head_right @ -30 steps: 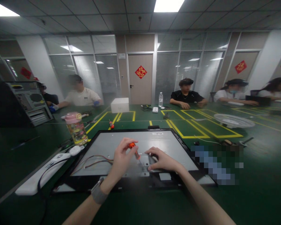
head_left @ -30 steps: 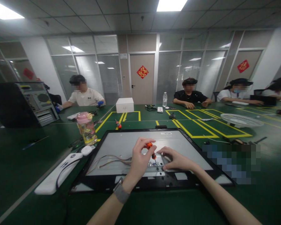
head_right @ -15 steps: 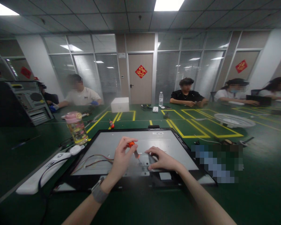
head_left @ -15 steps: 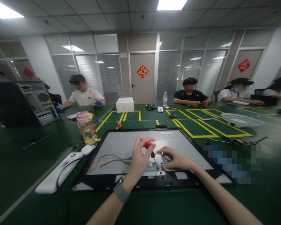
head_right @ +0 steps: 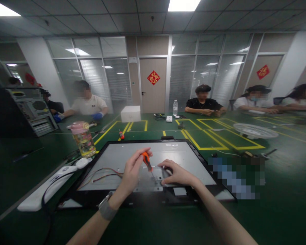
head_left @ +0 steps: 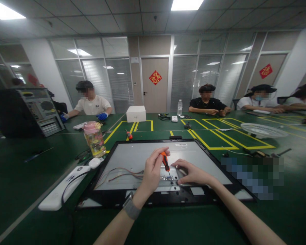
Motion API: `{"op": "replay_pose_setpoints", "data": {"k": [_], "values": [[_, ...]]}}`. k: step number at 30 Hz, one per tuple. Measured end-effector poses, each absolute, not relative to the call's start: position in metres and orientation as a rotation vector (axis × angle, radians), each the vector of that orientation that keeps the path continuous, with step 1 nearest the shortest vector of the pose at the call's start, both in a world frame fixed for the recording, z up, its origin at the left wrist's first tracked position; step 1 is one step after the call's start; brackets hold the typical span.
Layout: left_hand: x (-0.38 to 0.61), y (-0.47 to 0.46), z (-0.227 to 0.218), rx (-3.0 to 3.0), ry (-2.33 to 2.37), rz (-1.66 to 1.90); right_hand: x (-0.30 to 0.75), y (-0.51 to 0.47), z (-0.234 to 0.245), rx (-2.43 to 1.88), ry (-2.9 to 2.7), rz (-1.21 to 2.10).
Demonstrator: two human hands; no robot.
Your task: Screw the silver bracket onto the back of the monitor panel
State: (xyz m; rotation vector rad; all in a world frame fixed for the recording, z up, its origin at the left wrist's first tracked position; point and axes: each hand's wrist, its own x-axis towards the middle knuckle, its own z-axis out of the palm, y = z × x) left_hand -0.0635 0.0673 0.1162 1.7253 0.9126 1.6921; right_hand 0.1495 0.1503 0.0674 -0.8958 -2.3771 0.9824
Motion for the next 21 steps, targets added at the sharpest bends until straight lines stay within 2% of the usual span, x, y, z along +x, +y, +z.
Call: {"op": "replay_pose_setpoints", "data": {"k": [21], "values": [[-0.0612, 0.0684, 0.1136, 1.728, 0.912, 1.726, 0.1499, 0.1521, 0.0649, -0.875, -2.375, 0.977]]}}
